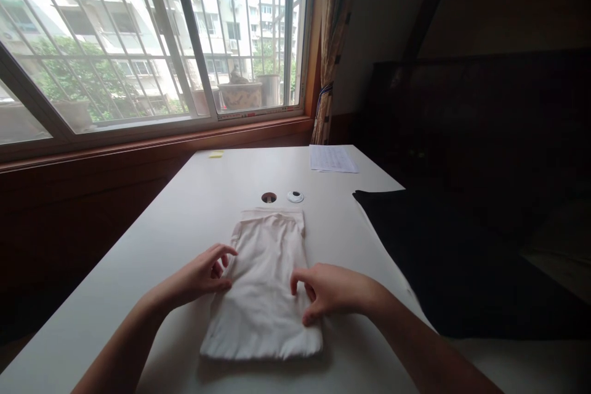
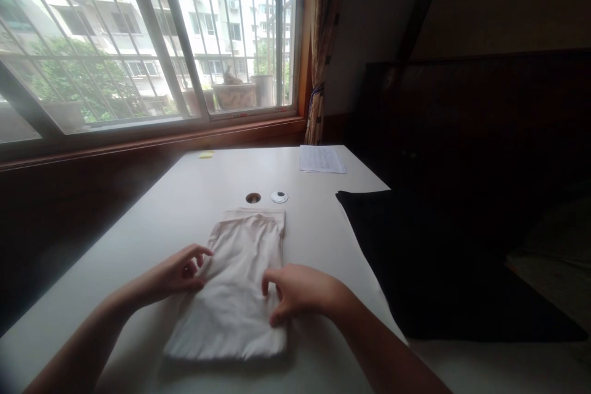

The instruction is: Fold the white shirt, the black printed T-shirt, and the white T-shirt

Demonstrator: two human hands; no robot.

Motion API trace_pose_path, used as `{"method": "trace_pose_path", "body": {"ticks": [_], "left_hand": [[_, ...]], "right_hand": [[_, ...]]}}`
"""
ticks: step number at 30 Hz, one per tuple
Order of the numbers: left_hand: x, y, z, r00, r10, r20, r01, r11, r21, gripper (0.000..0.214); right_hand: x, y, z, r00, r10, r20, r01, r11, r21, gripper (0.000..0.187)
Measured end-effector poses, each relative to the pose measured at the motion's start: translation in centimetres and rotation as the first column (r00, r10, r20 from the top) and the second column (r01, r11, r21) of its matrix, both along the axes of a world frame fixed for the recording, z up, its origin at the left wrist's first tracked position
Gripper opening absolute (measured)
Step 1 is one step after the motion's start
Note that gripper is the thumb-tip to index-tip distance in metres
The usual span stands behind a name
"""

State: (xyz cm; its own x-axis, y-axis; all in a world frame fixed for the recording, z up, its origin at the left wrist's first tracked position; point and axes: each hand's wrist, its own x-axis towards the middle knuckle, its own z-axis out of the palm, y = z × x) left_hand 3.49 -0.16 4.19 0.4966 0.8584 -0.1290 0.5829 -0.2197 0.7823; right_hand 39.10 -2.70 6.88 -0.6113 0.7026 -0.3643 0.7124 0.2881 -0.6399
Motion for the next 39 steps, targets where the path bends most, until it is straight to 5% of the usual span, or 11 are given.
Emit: {"method": "trace_pose_path", "body": {"ticks": [4,6,8,10,11,14,20,25,30,39], "left_hand": [[-0.5,-1.1,2.0,0.985,-0.168,0.037,0.168,0.897,-0.410,0.036],[-0.5,-0.7,2.0,0.991,-0.133,0.001,0.128,0.948,-0.292,0.030],[-0.3,0.1,1.3,0.999,0.002,-0.037,-0.001,1.000,0.019,0.031],[0.0,1.1,0.2,0.990,0.142,-0.022,-0.130,0.947,0.293,0.032],[0.1,1.6,-0.5,0.983,0.185,-0.012,-0.167,0.912,0.374,0.033],[0.7,2.5,-2.1,0.977,0.209,-0.037,-0.170,0.877,0.450,0.035],[1.8,2.9,-3.0,0.971,0.227,-0.073,-0.176,0.887,0.428,0.036],[2.1,2.5,-2.8,0.975,0.208,0.073,-0.220,0.931,0.292,0.028],[2.7,1.6,-2.2,0.946,0.255,0.201,-0.290,0.941,0.172,0.028],[3.5,1.0,-1.3,0.868,0.267,0.419,-0.206,0.961,-0.186,0.057]], "right_hand": [[1.0,-0.2,1.2,0.993,0.109,-0.033,-0.114,0.950,-0.290,0.031],[1.3,0.2,1.2,0.989,0.107,-0.105,-0.137,0.932,-0.336,0.033],[1.5,1.0,0.5,0.978,-0.015,-0.210,-0.032,0.975,-0.221,0.031],[1.4,2.1,-0.7,0.924,-0.173,-0.341,0.194,0.981,0.029,0.028],[1.3,2.7,-1.4,0.887,-0.225,-0.403,0.308,0.939,0.152,0.026],[0.8,4.3,-3.3,0.822,-0.294,-0.488,0.495,0.792,0.357,0.027],[-1.0,5.9,-5.0,0.852,-0.360,-0.381,0.510,0.737,0.443,0.021],[-1.8,5.8,-4.8,0.843,-0.356,-0.403,0.520,0.729,0.445,0.011],[-1.2,5.4,-4.4,0.764,-0.390,-0.515,0.585,0.756,0.295,0.016],[-1.0,5.4,-3.8,0.797,-0.437,-0.417,0.528,0.840,0.129,0.027]]}}
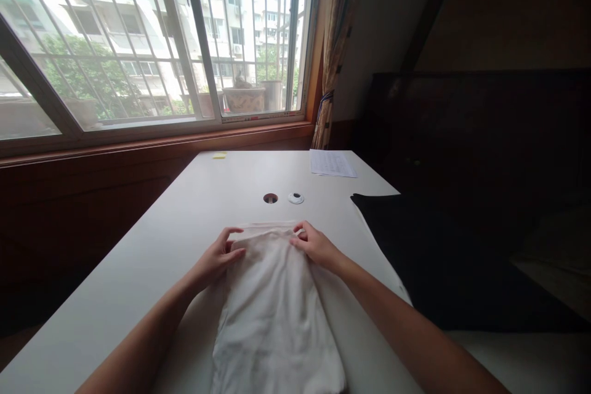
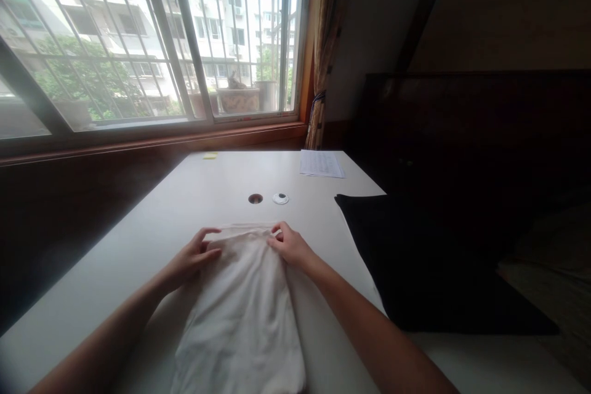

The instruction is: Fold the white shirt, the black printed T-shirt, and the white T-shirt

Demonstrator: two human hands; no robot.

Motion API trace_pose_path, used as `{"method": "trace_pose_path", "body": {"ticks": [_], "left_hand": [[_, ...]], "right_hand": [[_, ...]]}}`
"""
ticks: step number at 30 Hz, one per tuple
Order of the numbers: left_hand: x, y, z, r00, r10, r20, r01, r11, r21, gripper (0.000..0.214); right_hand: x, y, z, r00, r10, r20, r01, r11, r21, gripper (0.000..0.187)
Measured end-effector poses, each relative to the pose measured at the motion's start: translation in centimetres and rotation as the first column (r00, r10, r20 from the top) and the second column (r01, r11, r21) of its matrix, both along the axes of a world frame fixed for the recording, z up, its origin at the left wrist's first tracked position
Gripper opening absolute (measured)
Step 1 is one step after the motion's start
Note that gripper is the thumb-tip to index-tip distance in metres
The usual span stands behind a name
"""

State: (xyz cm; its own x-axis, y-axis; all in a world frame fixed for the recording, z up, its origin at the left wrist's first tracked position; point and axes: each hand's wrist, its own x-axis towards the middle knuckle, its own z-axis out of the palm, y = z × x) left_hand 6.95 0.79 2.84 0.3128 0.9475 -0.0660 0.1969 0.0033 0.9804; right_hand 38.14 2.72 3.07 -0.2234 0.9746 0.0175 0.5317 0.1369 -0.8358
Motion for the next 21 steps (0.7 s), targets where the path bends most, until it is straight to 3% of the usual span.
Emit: {"method": "trace_pose_path", "body": {"ticks": [3,5,11,17,21], "left_hand": [[0.0,-0.1,0.2,0.999,-0.004,0.049,0.004,1.000,0.010,0.064],[-0.1,-0.2,0.7,0.993,-0.021,0.117,0.019,1.000,0.016,0.064],[-0.6,-0.7,2.9,0.967,-0.052,0.249,0.047,0.999,0.026,0.063],[-0.1,0.4,4.8,0.969,-0.024,0.246,0.011,0.999,0.052,0.065],[0.8,2.5,3.6,0.994,0.037,0.107,-0.044,0.997,0.065,0.066]], "right_hand": [[-0.1,0.0,0.2,0.998,0.013,-0.058,-0.014,1.000,-0.017,0.031],[-0.2,-0.2,0.2,0.984,0.010,-0.180,-0.020,0.998,-0.052,0.036],[-0.4,-1.0,1.6,0.877,-0.007,-0.481,-0.087,0.981,-0.172,0.048],[-0.3,-0.6,3.3,0.831,-0.046,-0.555,-0.037,0.990,-0.138,0.051],[-0.5,1.4,2.2,0.878,-0.097,-0.469,0.034,0.990,-0.140,0.048]]}}
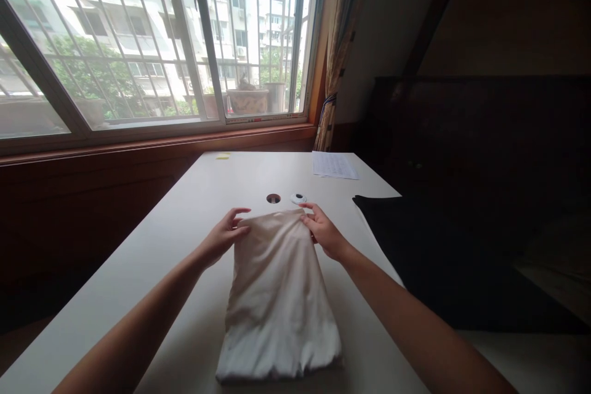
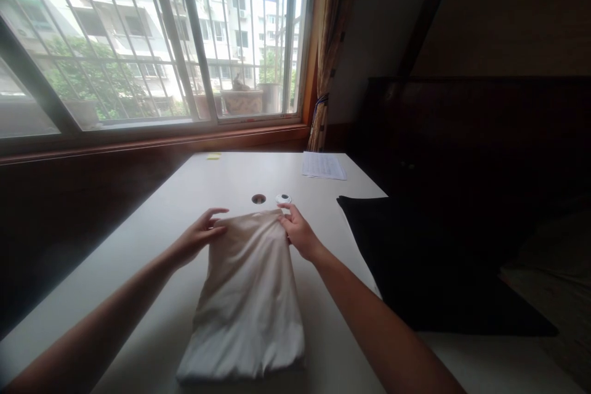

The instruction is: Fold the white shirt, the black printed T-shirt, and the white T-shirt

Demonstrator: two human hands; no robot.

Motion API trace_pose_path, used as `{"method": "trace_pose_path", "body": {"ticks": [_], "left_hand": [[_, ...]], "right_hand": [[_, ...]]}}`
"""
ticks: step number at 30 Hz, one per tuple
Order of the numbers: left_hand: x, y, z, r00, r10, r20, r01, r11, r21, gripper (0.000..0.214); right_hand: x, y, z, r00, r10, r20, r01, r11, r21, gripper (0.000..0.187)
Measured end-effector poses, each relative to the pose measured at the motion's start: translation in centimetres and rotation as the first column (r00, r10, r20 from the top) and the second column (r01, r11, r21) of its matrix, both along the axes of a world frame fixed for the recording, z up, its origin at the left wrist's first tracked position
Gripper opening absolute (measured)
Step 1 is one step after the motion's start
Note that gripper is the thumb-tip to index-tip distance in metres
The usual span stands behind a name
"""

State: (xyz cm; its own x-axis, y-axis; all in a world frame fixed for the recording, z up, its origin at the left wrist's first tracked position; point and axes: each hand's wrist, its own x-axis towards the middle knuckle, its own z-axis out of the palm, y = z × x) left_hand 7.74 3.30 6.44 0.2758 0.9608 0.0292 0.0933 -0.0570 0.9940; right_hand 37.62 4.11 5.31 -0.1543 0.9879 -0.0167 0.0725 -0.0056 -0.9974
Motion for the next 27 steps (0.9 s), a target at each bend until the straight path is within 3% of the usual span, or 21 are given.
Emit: {"method": "trace_pose_path", "body": {"ticks": [3,7,12,17,21,24,25,27], "left_hand": [[0.6,1.5,-1.8,0.989,0.078,-0.128,-0.080,0.997,-0.011,0.062],[0.9,2.5,-3.2,0.970,0.132,-0.203,-0.135,0.991,0.001,0.055],[0.7,3.7,-3.6,0.956,0.178,-0.234,-0.163,0.983,0.085,0.051],[0.9,4.0,-4.2,0.933,0.237,-0.270,-0.171,0.953,0.249,0.044],[0.3,1.6,-4.1,0.924,0.245,-0.294,-0.107,0.904,0.414,0.042],[-1.1,-2.3,-3.3,0.848,0.239,-0.472,0.087,0.817,0.570,0.024],[-1.6,-3.9,-3.1,0.805,0.230,-0.547,0.162,0.801,0.576,0.017],[-2.6,-7.5,-2.7,0.733,0.176,-0.657,0.251,0.827,0.503,0.017]], "right_hand": [[-0.1,1.5,-1.8,0.988,-0.039,0.149,0.044,0.999,-0.032,0.043],[0.0,2.4,-3.4,0.969,-0.088,0.231,0.094,0.995,-0.018,0.040],[0.1,2.6,-3.5,0.945,-0.166,0.282,0.159,0.986,0.048,0.041],[0.2,2.6,-3.5,0.925,-0.225,0.306,0.214,0.974,0.069,0.048],[1.3,0.4,-3.3,0.915,-0.218,0.340,0.185,0.975,0.127,0.054],[3.1,-3.3,-2.4,0.867,-0.195,0.458,0.092,0.967,0.237,0.042],[3.7,-4.8,-1.9,0.852,-0.151,0.501,0.043,0.974,0.221,0.038],[4.8,-7.9,-1.0,0.834,0.026,0.551,-0.086,0.993,0.083,0.039]]}}
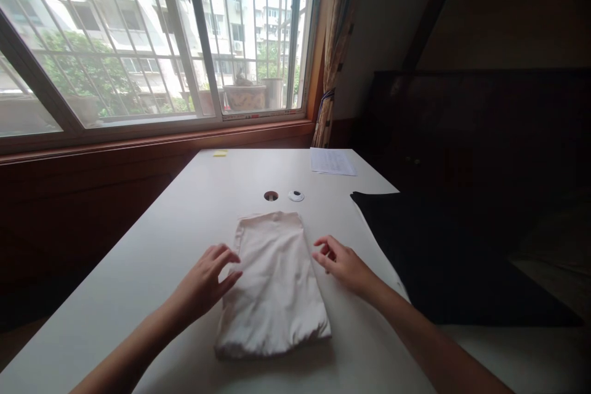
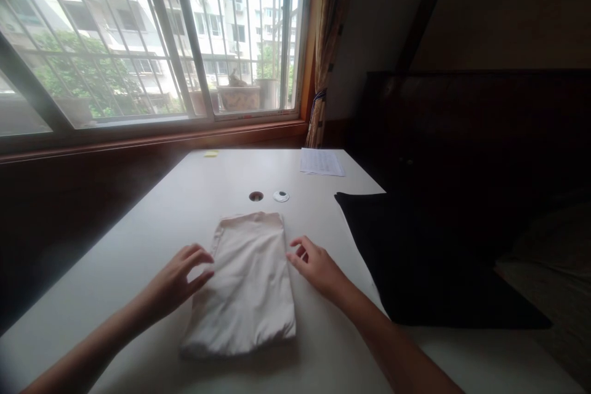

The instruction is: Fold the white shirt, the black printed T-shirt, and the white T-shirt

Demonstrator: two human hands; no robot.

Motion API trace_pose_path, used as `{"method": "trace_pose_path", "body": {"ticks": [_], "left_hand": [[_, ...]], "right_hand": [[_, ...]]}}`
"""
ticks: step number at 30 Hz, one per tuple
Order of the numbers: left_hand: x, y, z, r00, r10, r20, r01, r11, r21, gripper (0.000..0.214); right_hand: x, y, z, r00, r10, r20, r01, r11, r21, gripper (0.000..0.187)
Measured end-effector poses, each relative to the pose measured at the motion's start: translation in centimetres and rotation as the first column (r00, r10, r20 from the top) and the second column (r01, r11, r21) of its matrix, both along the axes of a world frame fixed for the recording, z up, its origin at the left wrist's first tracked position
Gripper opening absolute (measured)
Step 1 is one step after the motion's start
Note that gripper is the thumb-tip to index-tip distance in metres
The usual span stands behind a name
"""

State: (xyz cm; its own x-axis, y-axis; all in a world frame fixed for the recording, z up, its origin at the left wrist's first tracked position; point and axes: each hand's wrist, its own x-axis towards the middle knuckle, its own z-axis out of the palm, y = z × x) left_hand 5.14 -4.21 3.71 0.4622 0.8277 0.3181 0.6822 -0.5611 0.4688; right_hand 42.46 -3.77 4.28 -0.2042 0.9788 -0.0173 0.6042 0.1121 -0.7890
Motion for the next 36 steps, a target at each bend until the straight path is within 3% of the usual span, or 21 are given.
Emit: {"method": "trace_pose_path", "body": {"ticks": [3,7,13,17,21,24,26,30,33,36], "left_hand": [[-1.1,-5.2,-0.2,0.998,0.045,-0.036,-0.050,0.986,-0.162,0.027],[-1.4,-9.9,-1.6,0.991,0.135,0.026,-0.117,0.930,-0.347,0.040],[-0.1,-12.0,-2.7,0.949,0.226,0.220,-0.116,0.899,-0.422,0.049],[0.4,-12.1,-2.3,0.941,0.266,0.209,-0.138,0.866,-0.481,0.052],[0.7,-12.2,-1.3,0.906,0.362,0.220,-0.237,0.864,-0.445,0.048],[0.9,-12.3,-1.1,0.881,0.408,0.240,-0.281,0.858,-0.429,0.050],[0.9,-12.3,-1.4,0.889,0.404,0.215,-0.294,0.865,-0.407,0.052],[0.3,-12.6,-2.7,0.946,0.319,0.063,-0.288,0.910,-0.299,0.045],[0.3,-13.0,-2.5,0.942,0.335,-0.036,-0.336,0.941,-0.045,0.044],[1.6,-12.7,-1.0,0.938,0.331,-0.104,-0.309,0.933,0.183,0.044]], "right_hand": [[0.9,-4.2,0.7,0.987,0.156,-0.026,-0.158,0.974,-0.160,0.042],[0.4,-7.7,0.1,0.979,0.131,-0.157,-0.156,0.975,-0.159,0.047],[-1.3,-10.2,-1.0,0.974,0.072,-0.214,-0.112,0.977,-0.183,0.070],[-1.9,-10.4,-1.5,0.966,0.010,-0.257,-0.059,0.981,-0.185,0.060],[-2.0,-9.8,-2.5,0.894,-0.089,-0.439,-0.020,0.971,-0.237,0.051],[-1.9,-9.7,-2.8,0.894,-0.123,-0.431,0.010,0.967,-0.255,0.047],[-1.9,-10.0,-2.6,0.939,-0.093,-0.330,0.020,0.976,-0.216,0.037],[-1.8,-11.2,-1.1,0.998,0.047,0.045,-0.043,0.995,-0.089,0.016],[-1.7,-11.7,0.4,0.971,0.122,0.207,-0.113,0.992,-0.055,0.010],[-2.0,-11.3,1.5,0.946,0.103,0.307,-0.158,0.975,0.158,0.011]]}}
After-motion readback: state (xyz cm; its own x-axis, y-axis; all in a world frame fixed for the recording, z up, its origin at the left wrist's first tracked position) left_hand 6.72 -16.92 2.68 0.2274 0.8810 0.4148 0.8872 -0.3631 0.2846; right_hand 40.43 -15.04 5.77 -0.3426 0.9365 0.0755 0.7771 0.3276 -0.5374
